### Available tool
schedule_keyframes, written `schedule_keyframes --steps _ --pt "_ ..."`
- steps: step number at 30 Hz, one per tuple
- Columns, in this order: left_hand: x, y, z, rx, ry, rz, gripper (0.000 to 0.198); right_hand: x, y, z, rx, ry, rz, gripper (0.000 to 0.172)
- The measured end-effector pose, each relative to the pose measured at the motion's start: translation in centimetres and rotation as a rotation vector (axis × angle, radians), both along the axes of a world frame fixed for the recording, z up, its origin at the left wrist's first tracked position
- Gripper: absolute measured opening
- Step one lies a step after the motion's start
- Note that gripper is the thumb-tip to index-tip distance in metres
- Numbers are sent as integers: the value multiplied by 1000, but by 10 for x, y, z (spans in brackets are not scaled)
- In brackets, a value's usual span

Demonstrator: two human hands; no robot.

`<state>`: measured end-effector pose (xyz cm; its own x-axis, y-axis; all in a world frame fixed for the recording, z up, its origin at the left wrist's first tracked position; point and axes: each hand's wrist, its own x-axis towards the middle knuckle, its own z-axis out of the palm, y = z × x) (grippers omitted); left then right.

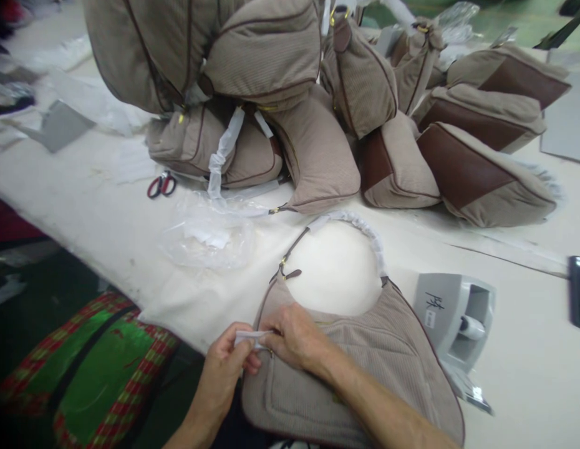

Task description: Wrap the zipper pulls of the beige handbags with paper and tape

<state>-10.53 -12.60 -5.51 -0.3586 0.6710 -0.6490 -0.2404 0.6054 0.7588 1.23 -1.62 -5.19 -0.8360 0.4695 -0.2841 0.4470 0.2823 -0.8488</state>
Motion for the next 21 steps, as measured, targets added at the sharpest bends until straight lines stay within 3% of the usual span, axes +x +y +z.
schedule_keyframes --steps 5,11,18,21 --pt "-3 -3 -2 37 9 -41 13 1 2 0 -99 -6 16 14" --pt "-5 0 -3 49 -8 -44 6 -2 2 5 -85 -12 -12 15" --pt "-1 -1 -1 38 9 -18 6 -7 1 27 65 -142 24 16" --pt "-2 -1 0 43 3 -27 8 -9 -2 28 66 -141 8 11"
